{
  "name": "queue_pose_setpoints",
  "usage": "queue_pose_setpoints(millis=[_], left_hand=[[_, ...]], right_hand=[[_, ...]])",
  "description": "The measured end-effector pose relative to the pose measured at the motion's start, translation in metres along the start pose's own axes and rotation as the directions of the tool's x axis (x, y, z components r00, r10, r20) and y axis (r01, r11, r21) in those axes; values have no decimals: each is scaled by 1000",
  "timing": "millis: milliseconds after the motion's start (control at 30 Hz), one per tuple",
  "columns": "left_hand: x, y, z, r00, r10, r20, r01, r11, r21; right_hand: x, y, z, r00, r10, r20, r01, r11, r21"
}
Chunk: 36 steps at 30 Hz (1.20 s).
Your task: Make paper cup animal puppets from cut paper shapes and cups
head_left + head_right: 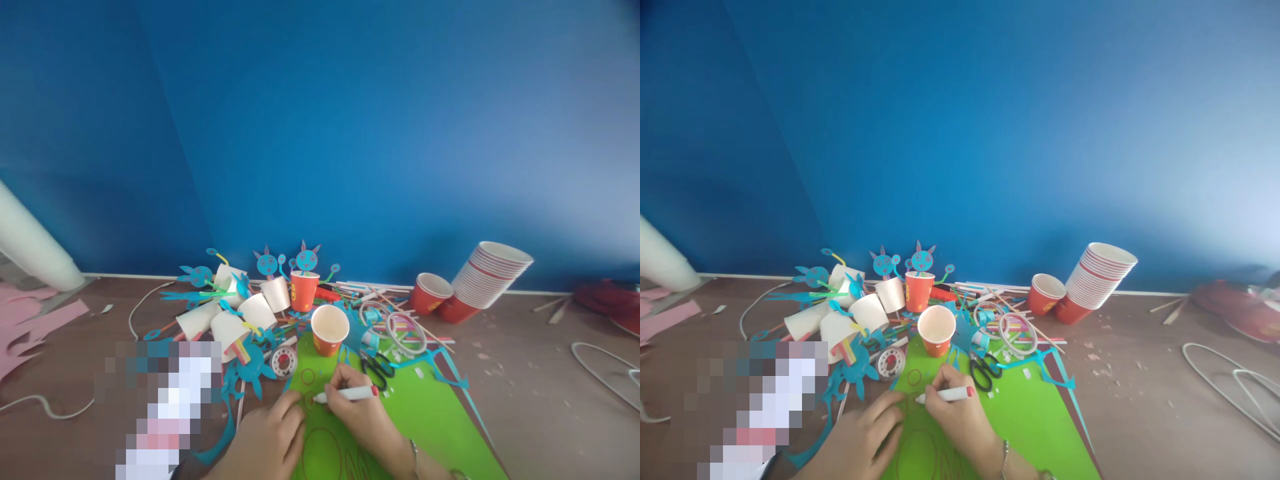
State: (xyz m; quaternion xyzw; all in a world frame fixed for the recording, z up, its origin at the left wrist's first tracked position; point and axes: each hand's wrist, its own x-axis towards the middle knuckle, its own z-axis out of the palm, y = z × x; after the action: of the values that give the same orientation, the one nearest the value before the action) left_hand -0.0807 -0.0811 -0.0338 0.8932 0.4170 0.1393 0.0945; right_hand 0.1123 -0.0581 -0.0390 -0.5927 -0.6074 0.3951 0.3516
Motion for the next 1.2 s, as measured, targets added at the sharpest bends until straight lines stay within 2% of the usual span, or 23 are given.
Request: queue_pose_setpoints(millis=[133, 500, 733, 1000, 1200], left_hand=[[0, 1, -3, 1000, -7, 18, 7, 1000, 2], [-1, 1, 0, 1000, -9, 4, 9, 1000, -20], [0, 3, -3, 999, -23, 28, 23, 1000, 2], [2, 1, -2, 999, -26, 32, 27, 999, -26], [1, 1, -2, 999, -26, 25, 27, 999, -34]], right_hand=[[1, 0, 0, 1000, 0, -25, 0, 1000, -6], [-3, -4, 0, 999, -10, 33, 11, 1000, -18], [0, -2, 0, 1000, -8, -24, 8, 1000, 3], [-2, -1, 1, 999, -18, 30, 18, 1000, -7], [-2, -1, 1, 1000, -15, -5, 15, 1000, 15]])
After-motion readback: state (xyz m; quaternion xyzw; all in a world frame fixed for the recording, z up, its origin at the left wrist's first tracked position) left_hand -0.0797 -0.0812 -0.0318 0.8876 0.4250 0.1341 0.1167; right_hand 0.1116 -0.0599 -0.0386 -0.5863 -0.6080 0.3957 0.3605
